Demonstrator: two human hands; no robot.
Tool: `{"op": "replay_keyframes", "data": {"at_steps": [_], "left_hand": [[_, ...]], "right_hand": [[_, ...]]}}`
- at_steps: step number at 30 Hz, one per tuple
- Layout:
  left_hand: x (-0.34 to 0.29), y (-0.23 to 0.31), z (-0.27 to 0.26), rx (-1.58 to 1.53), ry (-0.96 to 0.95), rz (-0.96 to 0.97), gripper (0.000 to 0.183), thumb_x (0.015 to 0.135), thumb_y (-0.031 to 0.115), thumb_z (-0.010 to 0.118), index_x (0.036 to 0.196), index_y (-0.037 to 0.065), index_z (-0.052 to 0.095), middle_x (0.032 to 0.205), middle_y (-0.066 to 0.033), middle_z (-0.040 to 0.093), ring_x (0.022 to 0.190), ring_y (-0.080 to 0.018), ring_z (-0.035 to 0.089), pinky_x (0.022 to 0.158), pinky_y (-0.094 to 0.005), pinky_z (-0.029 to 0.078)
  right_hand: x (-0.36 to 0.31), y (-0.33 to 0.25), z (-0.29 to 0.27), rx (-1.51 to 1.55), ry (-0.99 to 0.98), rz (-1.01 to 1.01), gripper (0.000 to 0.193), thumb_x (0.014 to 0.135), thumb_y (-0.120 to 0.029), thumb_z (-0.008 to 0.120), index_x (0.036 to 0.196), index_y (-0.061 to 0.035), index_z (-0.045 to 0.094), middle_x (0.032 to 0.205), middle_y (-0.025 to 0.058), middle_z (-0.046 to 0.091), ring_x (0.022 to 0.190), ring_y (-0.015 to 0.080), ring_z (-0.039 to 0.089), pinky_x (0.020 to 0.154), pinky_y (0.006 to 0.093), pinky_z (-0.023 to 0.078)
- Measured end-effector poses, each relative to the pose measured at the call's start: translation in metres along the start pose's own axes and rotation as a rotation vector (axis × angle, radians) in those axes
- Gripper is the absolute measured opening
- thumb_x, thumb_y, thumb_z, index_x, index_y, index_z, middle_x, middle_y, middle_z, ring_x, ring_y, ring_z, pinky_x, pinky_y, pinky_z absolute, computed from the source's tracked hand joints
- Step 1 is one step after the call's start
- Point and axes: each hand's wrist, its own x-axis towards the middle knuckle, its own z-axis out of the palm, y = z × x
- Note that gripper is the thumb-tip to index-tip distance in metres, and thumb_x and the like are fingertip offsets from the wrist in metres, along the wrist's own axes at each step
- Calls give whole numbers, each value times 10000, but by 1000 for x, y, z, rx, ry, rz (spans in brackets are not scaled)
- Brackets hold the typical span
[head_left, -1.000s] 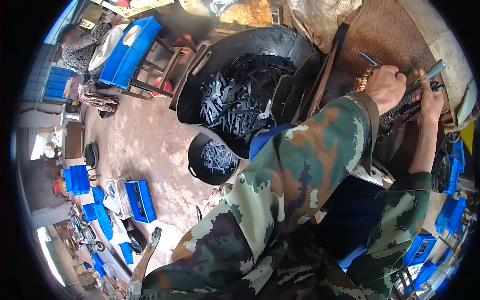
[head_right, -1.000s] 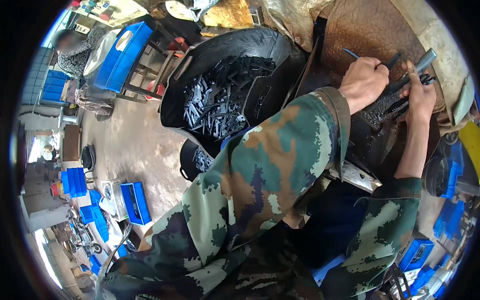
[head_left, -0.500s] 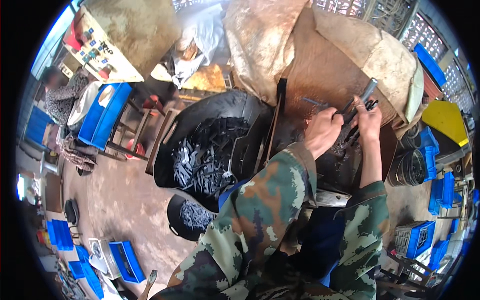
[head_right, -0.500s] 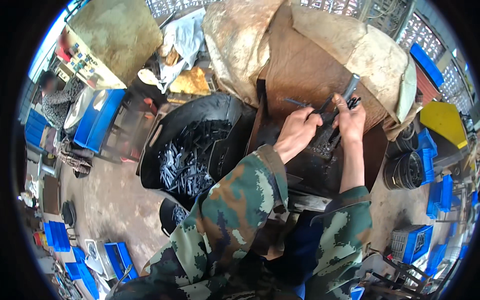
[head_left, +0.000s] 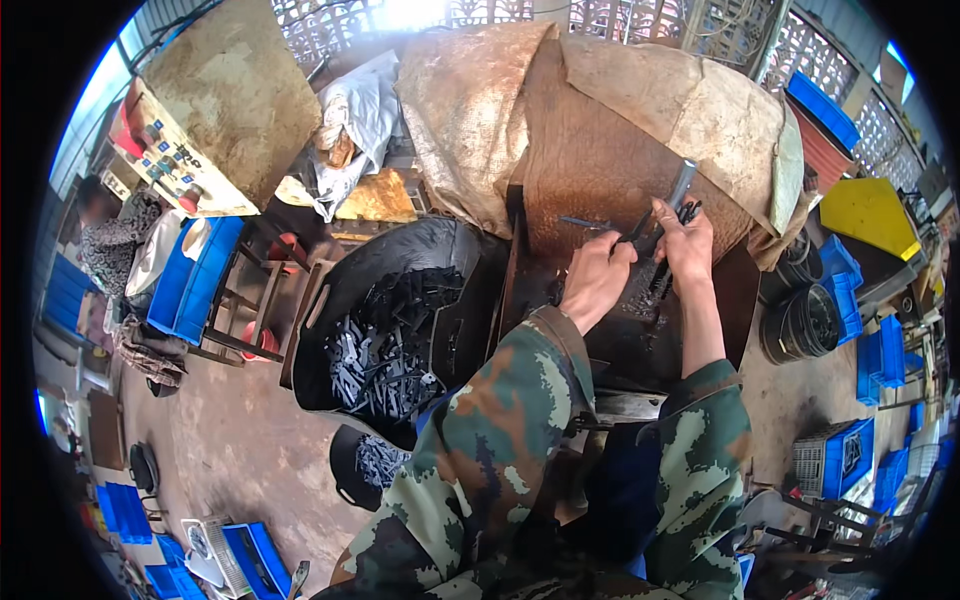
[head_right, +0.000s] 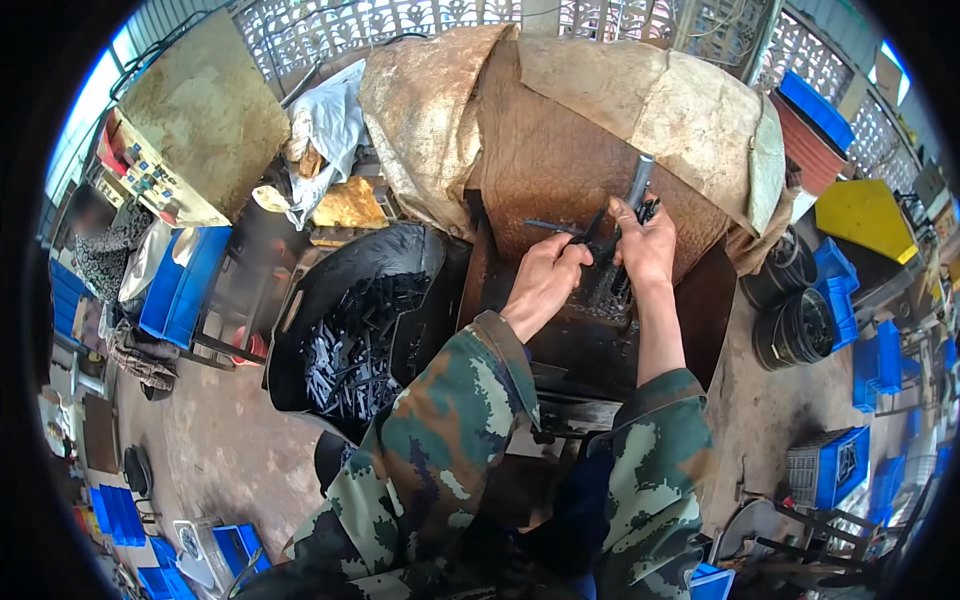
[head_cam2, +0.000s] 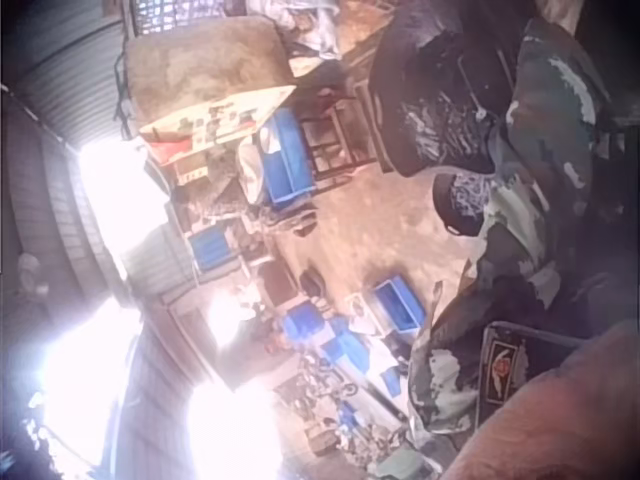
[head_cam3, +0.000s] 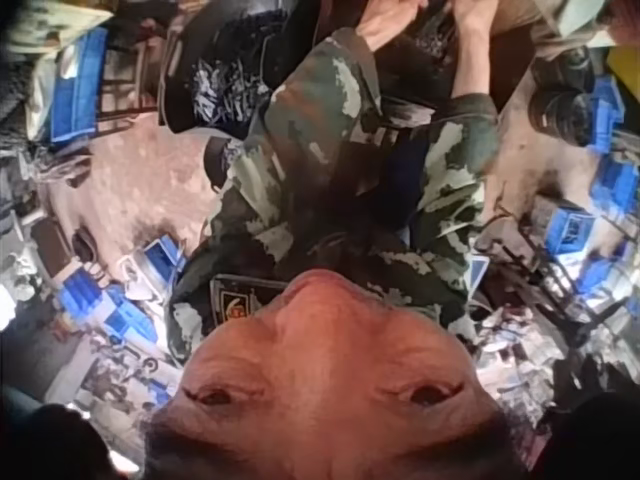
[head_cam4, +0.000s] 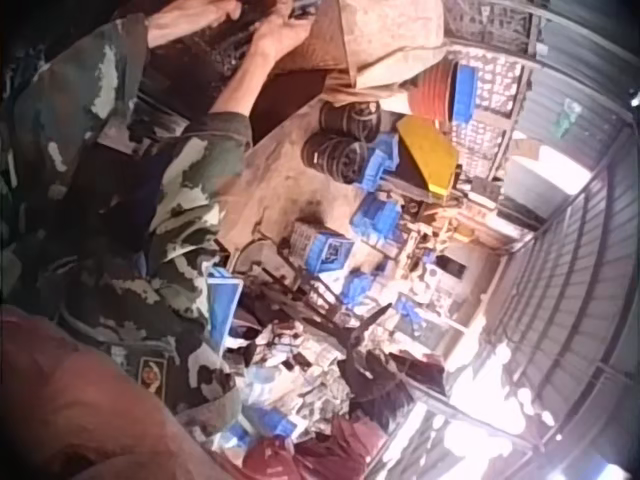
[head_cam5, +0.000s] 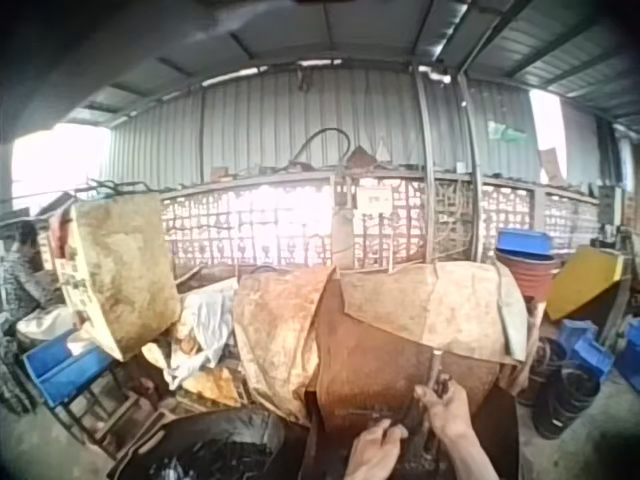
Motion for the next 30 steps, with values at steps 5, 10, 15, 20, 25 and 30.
{"op": "replay_keyframes", "data": {"at_steps": [5,10,15,20,25,30], "left_hand": [[-2,0,0,12,28,59,280,926,224,524,980,-14,660,842,-148,610,821,-254,585,737,-353,456],[-5,7,0,-7,12,91,222,937,179,515,883,11,650,640,-14,537,593,-99,516,556,-285,428],[-7,12,0,21,2,91,225,937,183,515,883,12,651,629,-8,528,584,-95,500,547,-286,411],[-9,12,-8,30,1,61,253,932,224,522,920,10,656,715,-107,590,682,-224,569,638,-355,443],[-5,7,-8,12,11,98,224,948,188,517,891,15,648,627,3,513,574,-86,472,538,-280,392],[-6,9,-11,25,9,90,217,941,181,519,906,14,654,632,1,513,576,-85,472,542,-276,395]], "right_hand": [[-3,-5,4,-19,-4,12,250,916,-223,745,1020,-35,617,669,15,590,426,89,473,395,276,390],[-1,-2,4,-18,-5,-3,267,917,-219,745,1052,-28,617,635,-5,546,422,83,472,394,276,386],[0,0,3,-13,-1,-2,281,917,-220,745,1080,-33,613,619,-12,525,411,83,462,389,275,377],[-4,-8,7,-4,-13,17,256,927,-205,730,1074,-29,615,722,7,594,435,81,470,406,267,387],[-5,-10,4,-46,-23,45,247,932,-204,724,1067,-27,617,756,14,616,454,80,472,423,259,403],[-4,-8,6,-1,2,11,233,927,-205,732,1037,-37,615,713,9,628,408,85,456,385,272,383]]}}
